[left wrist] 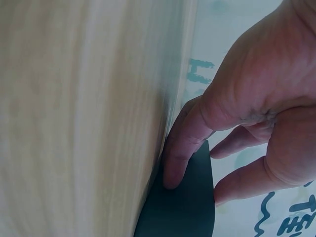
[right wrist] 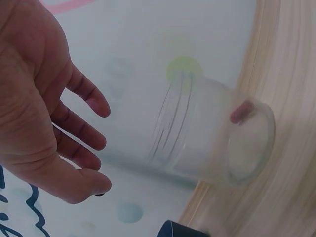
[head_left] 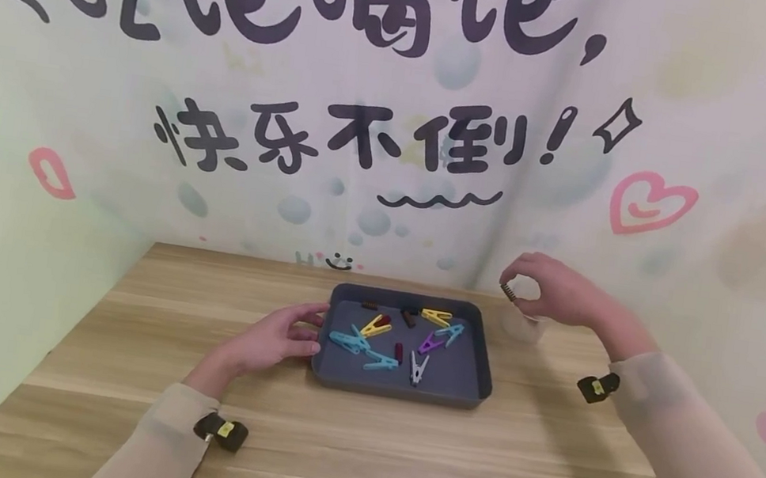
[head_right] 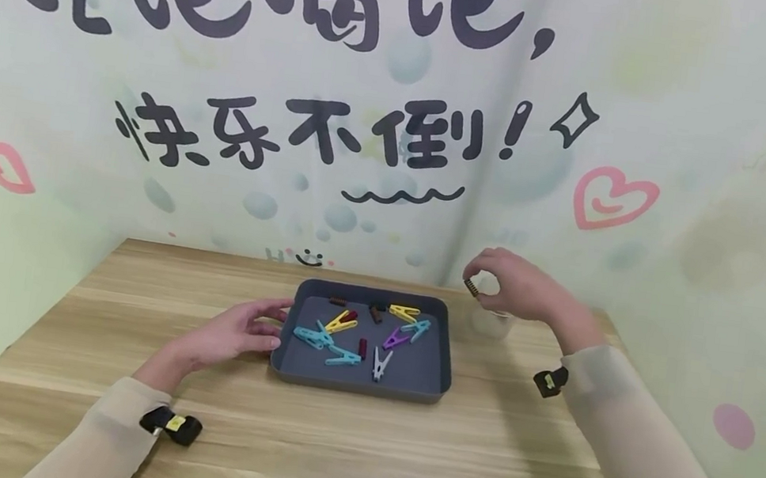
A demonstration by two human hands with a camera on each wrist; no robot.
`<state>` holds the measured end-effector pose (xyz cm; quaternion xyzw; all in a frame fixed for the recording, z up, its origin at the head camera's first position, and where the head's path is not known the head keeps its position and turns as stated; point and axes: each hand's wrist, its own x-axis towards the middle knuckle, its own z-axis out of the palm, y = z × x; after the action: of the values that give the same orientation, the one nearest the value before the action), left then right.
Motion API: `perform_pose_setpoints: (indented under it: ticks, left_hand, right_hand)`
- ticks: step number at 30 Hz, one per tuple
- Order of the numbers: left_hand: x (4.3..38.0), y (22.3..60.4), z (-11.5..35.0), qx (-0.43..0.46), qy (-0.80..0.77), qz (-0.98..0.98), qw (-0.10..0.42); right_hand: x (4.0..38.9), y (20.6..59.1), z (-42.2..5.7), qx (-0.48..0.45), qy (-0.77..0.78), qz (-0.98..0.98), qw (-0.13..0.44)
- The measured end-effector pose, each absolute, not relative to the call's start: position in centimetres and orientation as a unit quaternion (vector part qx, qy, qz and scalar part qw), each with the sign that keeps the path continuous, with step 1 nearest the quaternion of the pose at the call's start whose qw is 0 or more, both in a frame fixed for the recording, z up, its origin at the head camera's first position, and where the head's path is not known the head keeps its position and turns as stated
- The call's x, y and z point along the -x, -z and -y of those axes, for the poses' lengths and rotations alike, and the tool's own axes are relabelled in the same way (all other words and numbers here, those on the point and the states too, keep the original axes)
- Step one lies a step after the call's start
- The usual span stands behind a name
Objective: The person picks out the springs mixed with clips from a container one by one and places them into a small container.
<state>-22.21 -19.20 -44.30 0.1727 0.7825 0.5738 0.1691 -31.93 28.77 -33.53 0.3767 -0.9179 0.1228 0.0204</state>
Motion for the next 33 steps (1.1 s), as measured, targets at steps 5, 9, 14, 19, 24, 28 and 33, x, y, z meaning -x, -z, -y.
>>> perform_pose_setpoints:
  ticks: [5, 9, 14, 19, 24, 28, 33]
  left_hand:
    - [22.3, 44.2, 19.1, -0.173, -0.571, -0.785, 0.168]
    - [22.3, 44.1, 19.2, -0.175, -0.573, -0.783, 0.169]
    - [22.2, 44.1, 19.2, -0.175, -0.571, -0.784, 0.17]
    - [22.2, 44.2, 19.2, -0.178, -0.57, -0.784, 0.17]
    - [22.2, 44.3, 19.3, -0.178, -0.57, -0.783, 0.172]
    - [22.2, 44.3, 19.3, -0.177, -0.57, -0.784, 0.171]
    - [22.2, 44.2, 19.3, -0.174, -0.568, -0.786, 0.169]
  right_hand:
    - [32.1, 33.4, -30.2, -0.356, -0.118, 0.927, 0.017]
    - [32.2, 33.4, -31.1, -0.34, -0.119, 0.933, 0.009]
    - [32.6, 33.4, -32.0, -0.329, -0.117, 0.937, 0.002]
    - [33.1, 33.6, -32.7, -0.317, -0.112, 0.942, -0.004]
    - [33.8, 34.0, -33.1, -0.309, -0.112, 0.944, -0.015]
    - [34.1, 34.3, -33.2, -0.293, -0.118, 0.949, -0.029]
    - [34.1, 34.5, -33.2, -0.278, -0.133, 0.951, -0.035]
